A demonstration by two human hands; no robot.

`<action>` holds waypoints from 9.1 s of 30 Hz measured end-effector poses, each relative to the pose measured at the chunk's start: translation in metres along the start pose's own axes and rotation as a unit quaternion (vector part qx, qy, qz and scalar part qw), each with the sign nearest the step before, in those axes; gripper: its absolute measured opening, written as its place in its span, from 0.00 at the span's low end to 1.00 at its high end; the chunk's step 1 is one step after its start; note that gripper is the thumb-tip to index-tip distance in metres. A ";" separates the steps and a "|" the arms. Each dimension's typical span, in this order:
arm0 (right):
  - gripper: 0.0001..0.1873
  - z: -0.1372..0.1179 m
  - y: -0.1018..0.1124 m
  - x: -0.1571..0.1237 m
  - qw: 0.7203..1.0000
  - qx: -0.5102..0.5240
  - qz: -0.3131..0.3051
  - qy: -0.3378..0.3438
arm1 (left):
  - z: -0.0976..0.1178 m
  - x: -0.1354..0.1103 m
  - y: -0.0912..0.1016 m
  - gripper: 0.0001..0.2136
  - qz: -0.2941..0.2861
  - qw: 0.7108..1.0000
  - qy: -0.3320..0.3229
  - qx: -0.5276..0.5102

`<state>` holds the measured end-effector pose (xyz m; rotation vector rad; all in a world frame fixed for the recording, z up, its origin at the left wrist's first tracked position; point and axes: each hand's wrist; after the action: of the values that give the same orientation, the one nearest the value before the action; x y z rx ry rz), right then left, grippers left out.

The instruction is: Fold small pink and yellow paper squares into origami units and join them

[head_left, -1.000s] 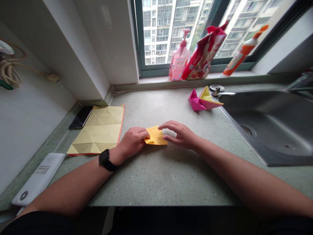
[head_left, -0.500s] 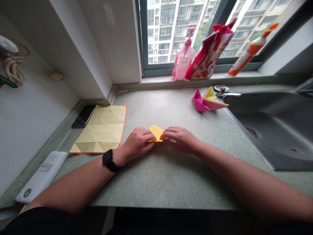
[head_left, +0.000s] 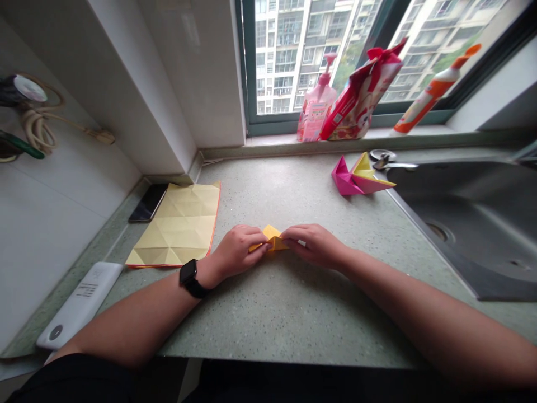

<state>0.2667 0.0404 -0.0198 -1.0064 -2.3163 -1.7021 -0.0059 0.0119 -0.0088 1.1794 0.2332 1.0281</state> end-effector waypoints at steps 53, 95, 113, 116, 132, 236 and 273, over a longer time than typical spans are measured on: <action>0.11 0.014 -0.011 0.012 0.978 -0.119 0.045 -0.163 | 0.000 -0.002 -0.008 0.15 -0.070 0.990 -0.055 0.109; 0.17 -0.023 0.047 0.000 0.925 -0.172 -0.203 -0.271 | 0.002 -0.008 -0.012 0.22 -0.117 0.987 -0.027 0.111; 0.12 -0.010 0.005 0.005 0.995 -0.060 -0.061 -0.050 | 0.007 -0.002 -0.012 0.17 -0.099 0.990 -0.019 0.103; 0.11 -0.010 0.007 0.005 0.996 -0.048 -0.057 -0.042 | 0.009 -0.005 -0.009 0.16 -0.109 0.989 -0.007 0.103; 0.14 -0.004 0.002 -0.007 0.992 -0.110 -0.054 -0.018 | 0.021 -0.010 0.016 0.14 -0.125 0.969 -0.013 0.212; 0.23 -0.029 -0.002 0.007 0.968 0.132 0.046 -0.207 | 0.005 -0.004 -0.005 0.05 0.089 0.952 0.132 -0.261; 0.13 -0.016 0.012 0.009 0.923 0.318 0.141 -0.166 | 0.001 -0.001 0.005 0.11 0.000 0.923 0.128 -0.362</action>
<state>0.2616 0.0321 -0.0001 -1.4444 -2.4800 -0.6242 -0.0084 0.0105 -0.0044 0.3727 0.0420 1.1301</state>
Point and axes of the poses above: each hand's wrist, its own x-axis towards the middle knuckle, its own y-axis out of the back of the hand, z = x × y, and after that the axes turned 9 degrees about y, right-handed
